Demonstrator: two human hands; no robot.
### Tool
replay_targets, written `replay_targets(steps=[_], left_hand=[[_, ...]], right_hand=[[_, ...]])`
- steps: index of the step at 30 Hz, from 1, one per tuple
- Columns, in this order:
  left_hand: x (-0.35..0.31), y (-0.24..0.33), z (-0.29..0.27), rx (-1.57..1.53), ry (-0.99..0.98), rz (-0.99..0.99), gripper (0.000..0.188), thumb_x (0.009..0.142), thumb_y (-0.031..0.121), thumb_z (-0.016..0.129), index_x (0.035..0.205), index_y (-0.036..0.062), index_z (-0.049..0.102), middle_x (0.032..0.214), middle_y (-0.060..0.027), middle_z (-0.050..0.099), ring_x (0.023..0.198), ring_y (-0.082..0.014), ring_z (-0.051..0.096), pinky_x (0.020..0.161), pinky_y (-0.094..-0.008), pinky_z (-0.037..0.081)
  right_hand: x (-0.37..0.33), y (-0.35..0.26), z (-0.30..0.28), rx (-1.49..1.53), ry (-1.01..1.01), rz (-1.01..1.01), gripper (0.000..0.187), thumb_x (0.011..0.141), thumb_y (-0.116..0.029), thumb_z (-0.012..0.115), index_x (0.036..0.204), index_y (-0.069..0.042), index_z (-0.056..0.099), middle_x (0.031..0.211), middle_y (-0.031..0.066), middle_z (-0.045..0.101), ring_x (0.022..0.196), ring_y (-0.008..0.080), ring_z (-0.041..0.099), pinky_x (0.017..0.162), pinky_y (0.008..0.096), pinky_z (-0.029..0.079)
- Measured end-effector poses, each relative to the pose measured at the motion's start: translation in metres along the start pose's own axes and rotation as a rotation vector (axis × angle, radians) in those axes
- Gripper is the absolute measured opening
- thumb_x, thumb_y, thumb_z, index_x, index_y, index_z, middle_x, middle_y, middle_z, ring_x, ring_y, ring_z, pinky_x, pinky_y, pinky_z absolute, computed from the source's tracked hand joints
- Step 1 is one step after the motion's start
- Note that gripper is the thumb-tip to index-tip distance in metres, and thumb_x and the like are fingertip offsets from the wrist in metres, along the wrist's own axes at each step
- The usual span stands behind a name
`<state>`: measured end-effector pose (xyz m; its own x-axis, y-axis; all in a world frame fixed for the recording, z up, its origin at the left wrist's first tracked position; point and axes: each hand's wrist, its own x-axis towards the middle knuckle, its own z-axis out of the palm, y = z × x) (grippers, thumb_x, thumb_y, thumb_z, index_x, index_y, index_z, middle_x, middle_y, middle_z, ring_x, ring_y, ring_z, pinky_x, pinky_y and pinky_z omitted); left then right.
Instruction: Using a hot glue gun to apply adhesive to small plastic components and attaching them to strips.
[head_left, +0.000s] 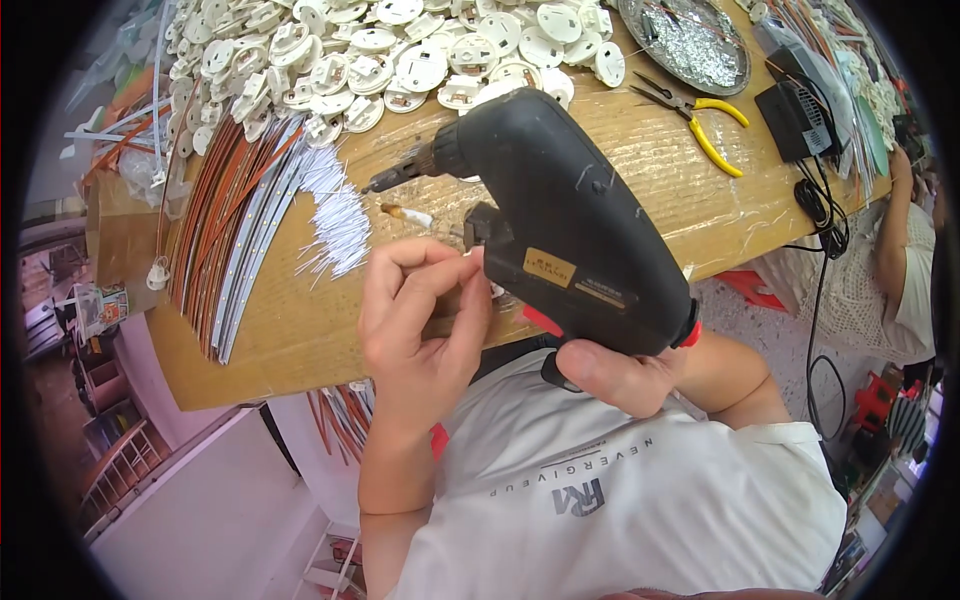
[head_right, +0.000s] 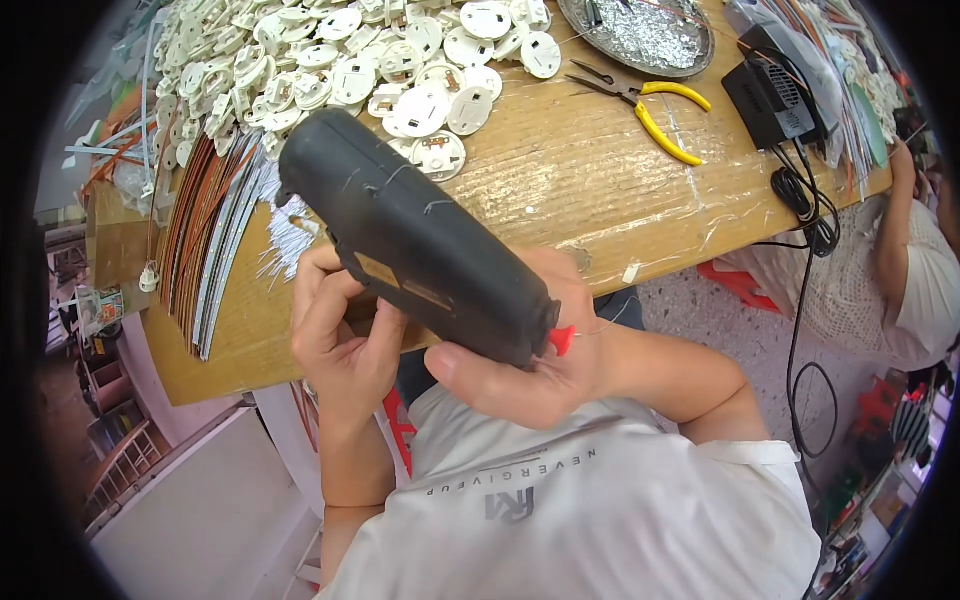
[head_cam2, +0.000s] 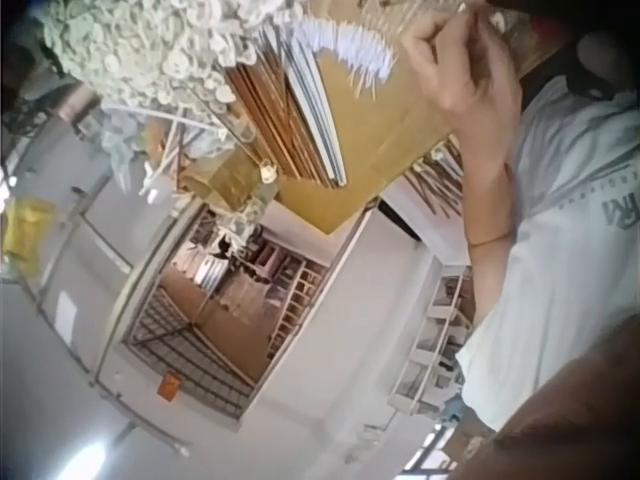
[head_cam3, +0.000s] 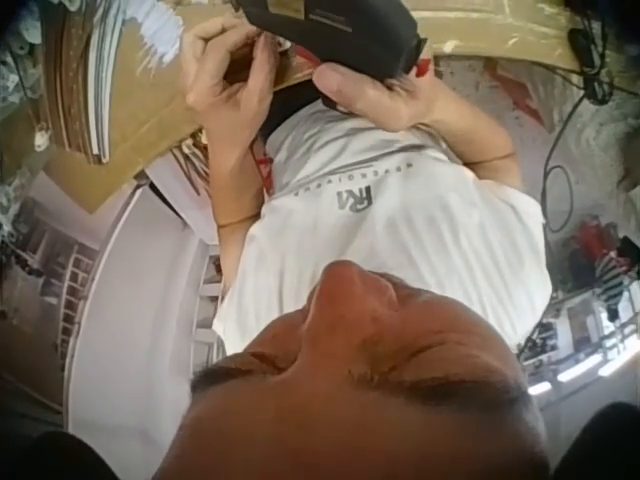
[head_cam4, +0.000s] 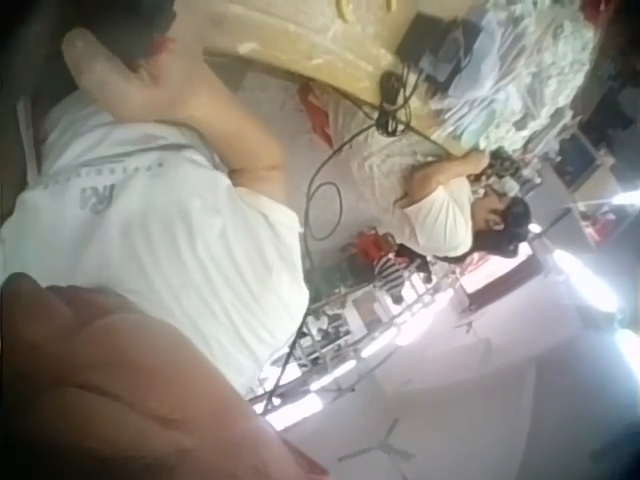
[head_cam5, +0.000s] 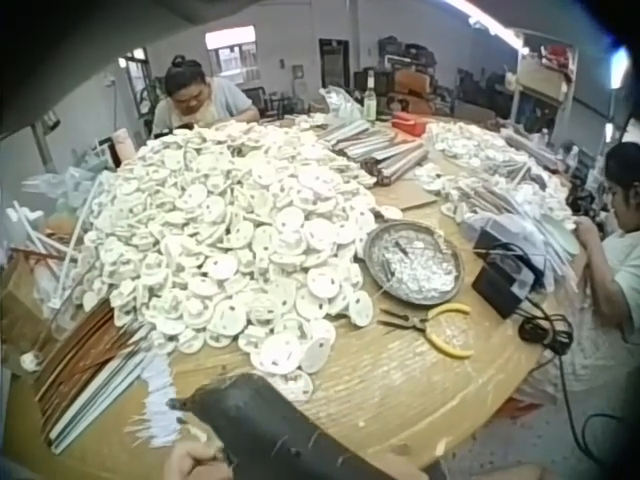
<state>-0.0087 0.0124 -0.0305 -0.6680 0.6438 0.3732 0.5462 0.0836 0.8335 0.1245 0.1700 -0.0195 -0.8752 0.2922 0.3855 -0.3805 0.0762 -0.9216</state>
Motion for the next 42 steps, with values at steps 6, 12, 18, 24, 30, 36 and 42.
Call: replay_targets(steps=[6,12,18,24,30,36,42], left_hand=[[-0.002,-0.001,-0.007,-0.081,-0.016,-0.053,0.017,0.089,-0.012,0.07,0.105,-0.0056,0.07,0.114,-0.0123,0.062,0.092,-0.0149,0.064,0.08,-0.0259,0.053],[-0.005,-0.005,-0.011,-0.105,-0.029,-0.073,0.022,0.09,-0.014,0.063,0.111,-0.0061,0.066,0.123,-0.014,0.059,0.099,-0.0151,0.063,0.087,-0.0266,0.052],[0.001,0.004,-0.005,0.013,-0.057,-0.023,0.023,0.085,-0.011,0.071,0.107,-0.0039,0.07,0.116,-0.0142,0.062,0.096,-0.0186,0.063,0.082,-0.0293,0.053],[0.004,0.0,-0.004,0.077,-0.087,0.04,0.022,0.083,-0.007,0.076,0.104,-0.0022,0.073,0.111,-0.0142,0.063,0.095,-0.0218,0.064,0.078,-0.0301,0.053],[0.002,0.0,-0.006,0.006,-0.062,-0.022,0.014,0.089,-0.007,0.074,0.102,-0.0038,0.072,0.111,-0.0144,0.064,0.096,-0.0217,0.064,0.079,-0.0294,0.053],[0.0,0.002,-0.007,-0.056,-0.041,-0.111,0.011,0.091,-0.007,0.073,0.101,-0.0034,0.072,0.11,-0.0136,0.065,0.097,-0.0212,0.065,0.082,-0.0289,0.053],[0.002,0.003,-0.005,-0.002,-0.03,-0.137,0.012,0.086,-0.006,0.075,0.096,-0.0015,0.071,0.108,-0.012,0.068,0.096,-0.021,0.066,0.085,-0.0302,0.053]], right_hand=[[-0.001,0.003,0.009,0.036,0.1,0.047,0.021,0.086,-0.001,0.072,0.105,0.005,0.067,0.092,0.012,0.068,0.073,0.0188,0.064,0.064,0.0304,0.05],[-0.008,0.008,0.004,0.133,0.119,0.158,0.029,0.087,-0.003,0.072,0.113,0.005,0.064,0.094,0.009,0.068,0.077,0.0152,0.063,0.068,0.0294,0.051],[-0.015,-0.001,-0.006,0.174,-0.068,0.373,0.056,0.1,-0.015,0.055,0.154,0.001,0.046,0.16,0.0232,0.046,0.15,0.0291,0.042,0.112,0.0353,0.046],[-0.007,0.012,0.003,0.062,0.053,0.075,0.033,0.087,-0.002,0.072,0.118,0.007,0.065,0.102,0.0116,0.072,0.085,0.0152,0.067,0.073,0.0288,0.053],[-0.003,0.009,0.006,0.06,0.073,0.08,0.031,0.089,-0.004,0.072,0.118,0.005,0.065,0.095,0.0103,0.069,0.077,0.0161,0.065,0.069,0.0292,0.052],[-0.002,0.009,0.007,0.011,0.062,0.119,0.031,0.09,-0.004,0.071,0.118,0.004,0.064,0.091,0.0095,0.066,0.074,0.0161,0.062,0.065,0.0308,0.05],[-0.001,0.006,0.005,0.075,0.131,0.196,0.027,0.092,-0.004,0.07,0.117,0.003,0.064,0.092,0.0047,0.065,0.078,0.0102,0.058,0.068,0.0279,0.049]])
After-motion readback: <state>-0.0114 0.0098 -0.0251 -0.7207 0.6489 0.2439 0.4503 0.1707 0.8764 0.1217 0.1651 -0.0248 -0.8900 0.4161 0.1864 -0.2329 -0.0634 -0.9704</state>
